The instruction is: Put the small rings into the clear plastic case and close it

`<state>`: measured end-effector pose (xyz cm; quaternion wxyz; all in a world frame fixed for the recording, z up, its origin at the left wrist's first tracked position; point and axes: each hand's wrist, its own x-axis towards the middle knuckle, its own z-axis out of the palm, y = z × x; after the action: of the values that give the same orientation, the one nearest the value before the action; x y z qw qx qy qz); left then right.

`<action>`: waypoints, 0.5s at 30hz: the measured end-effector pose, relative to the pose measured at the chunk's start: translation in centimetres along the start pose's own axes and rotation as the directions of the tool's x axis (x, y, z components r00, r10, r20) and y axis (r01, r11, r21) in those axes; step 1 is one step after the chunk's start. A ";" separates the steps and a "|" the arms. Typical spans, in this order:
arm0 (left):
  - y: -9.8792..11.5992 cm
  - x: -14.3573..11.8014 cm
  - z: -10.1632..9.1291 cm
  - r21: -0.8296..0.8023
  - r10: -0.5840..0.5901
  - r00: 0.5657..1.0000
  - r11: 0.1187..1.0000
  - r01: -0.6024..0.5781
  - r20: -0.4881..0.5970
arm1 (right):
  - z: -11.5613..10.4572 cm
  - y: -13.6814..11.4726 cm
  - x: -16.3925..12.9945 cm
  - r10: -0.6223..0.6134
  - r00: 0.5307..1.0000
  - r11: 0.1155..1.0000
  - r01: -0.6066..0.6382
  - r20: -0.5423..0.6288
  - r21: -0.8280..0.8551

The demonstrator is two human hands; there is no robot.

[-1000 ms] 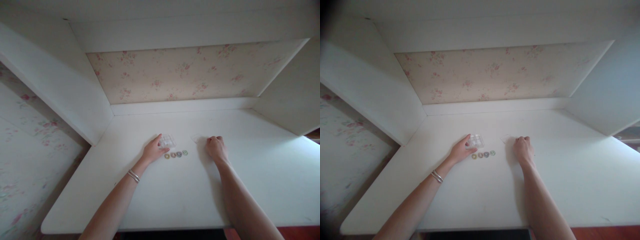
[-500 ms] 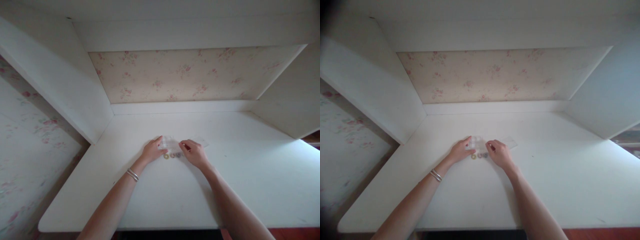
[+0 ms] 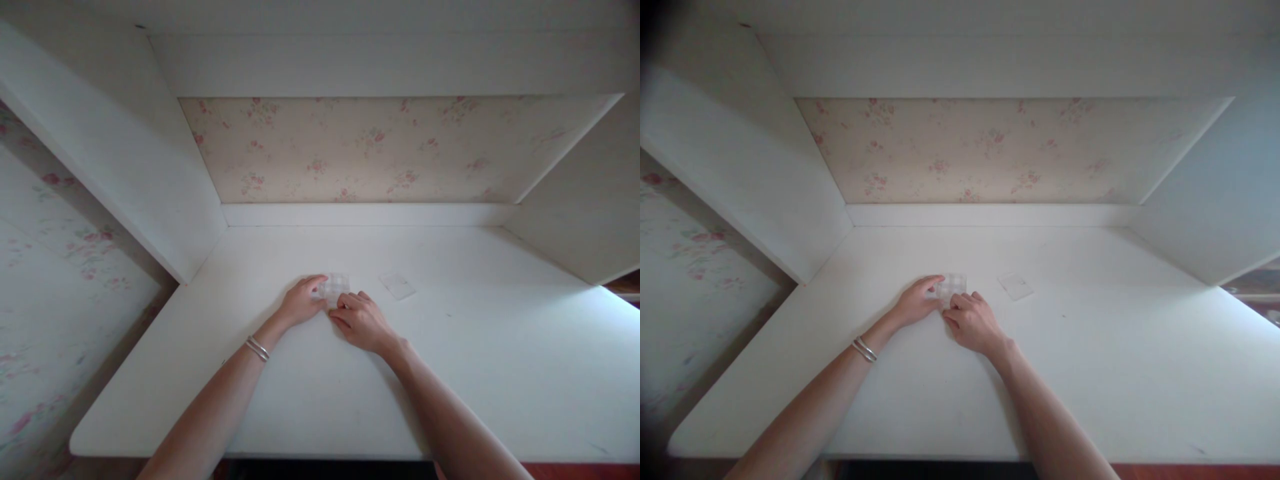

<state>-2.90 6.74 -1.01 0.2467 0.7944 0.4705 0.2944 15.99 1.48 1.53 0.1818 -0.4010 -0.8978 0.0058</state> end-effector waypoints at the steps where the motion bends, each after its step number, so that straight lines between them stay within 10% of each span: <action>1: 0.0 0.0 0.0 -0.020 0.026 1.000 0.999 -0.026 -0.003 | 0.1 0.0 0.0 -0.001 1.000 1.000 0.001 0.004 0.004; 15: 0.2 -0.3 -0.1 0.014 0.027 1.000 1.000 -0.027 -0.003 | 0.4 1.1 -0.2 0.122 0.979 0.986 -0.101 -0.164 0.130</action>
<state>-2.89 6.42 -0.88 0.2364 0.8021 0.4619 0.2956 16.79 2.14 0.90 0.2819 -0.4378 -0.8530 0.0360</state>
